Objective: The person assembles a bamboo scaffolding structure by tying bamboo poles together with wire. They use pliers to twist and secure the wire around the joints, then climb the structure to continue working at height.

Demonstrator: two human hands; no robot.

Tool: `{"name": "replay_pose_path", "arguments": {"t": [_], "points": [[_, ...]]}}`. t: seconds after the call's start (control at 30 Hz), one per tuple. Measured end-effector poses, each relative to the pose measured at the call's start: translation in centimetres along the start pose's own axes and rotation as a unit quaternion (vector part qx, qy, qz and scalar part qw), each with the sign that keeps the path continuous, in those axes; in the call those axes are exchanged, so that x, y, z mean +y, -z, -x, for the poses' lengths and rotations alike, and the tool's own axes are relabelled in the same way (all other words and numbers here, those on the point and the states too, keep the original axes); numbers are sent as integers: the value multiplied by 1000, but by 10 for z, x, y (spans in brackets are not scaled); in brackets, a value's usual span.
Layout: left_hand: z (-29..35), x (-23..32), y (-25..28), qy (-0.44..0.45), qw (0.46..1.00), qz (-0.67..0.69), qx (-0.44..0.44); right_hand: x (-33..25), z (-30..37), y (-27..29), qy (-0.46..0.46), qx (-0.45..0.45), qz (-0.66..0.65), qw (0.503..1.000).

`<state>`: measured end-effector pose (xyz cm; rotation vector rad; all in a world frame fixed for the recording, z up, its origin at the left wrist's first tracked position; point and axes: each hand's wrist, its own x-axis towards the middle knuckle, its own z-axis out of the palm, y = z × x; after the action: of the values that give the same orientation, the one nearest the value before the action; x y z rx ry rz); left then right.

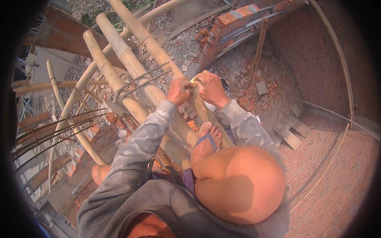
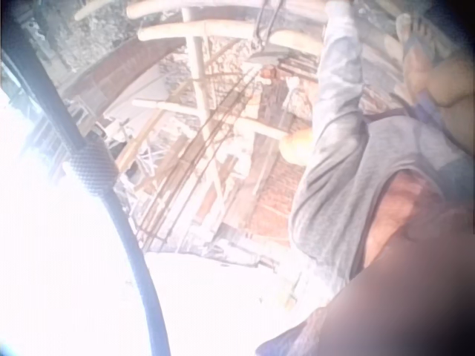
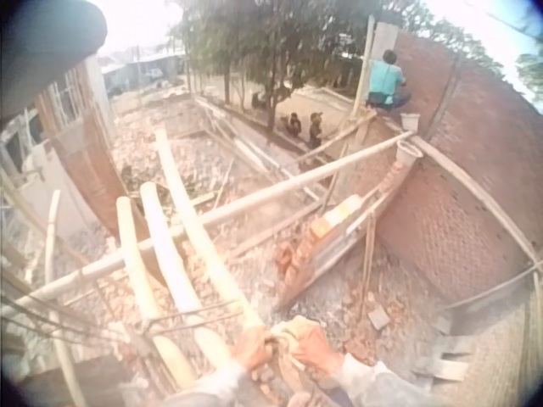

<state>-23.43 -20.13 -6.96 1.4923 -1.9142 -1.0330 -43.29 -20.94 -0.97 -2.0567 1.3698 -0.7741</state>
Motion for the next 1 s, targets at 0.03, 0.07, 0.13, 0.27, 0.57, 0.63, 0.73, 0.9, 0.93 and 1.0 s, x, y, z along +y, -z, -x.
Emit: {"name": "replay_pose_path", "arguments": {"t": [0.03,0.07,0.13,0.27,0.57,0.63,0.73,0.9,0.93,1.0], "points": [[-3,1,0,21,1000,7,-14,6,-3,-2,-61,14,-25,998],[-5,1,1,20,1000,16,-17,12,-4,-5,-102,43,-56,992],[-6,2,4,51,998,22,-39,24,4,-15,-173,9,-6,985],[-3,6,5,94,994,48,-34,31,40,-32,-270,-139,-132,943],[34,-19,82,-59,975,-157,148,7,9,66,-263,-148,26,953],[51,-50,129,-35,937,-318,143,3,-4,86,-154,-42,120,980],[58,-93,173,29,934,-355,4,-10,-24,98,-74,-33,145,986],[40,-81,185,-20,940,-340,-17,-66,-54,57,164,-34,199,966],[37,-63,186,-71,943,-324,2,-77,-58,47,216,-9,227,950],[31,-19,182,-125,947,-297,6,-94,-55,32,284,-10,279,917]]}}
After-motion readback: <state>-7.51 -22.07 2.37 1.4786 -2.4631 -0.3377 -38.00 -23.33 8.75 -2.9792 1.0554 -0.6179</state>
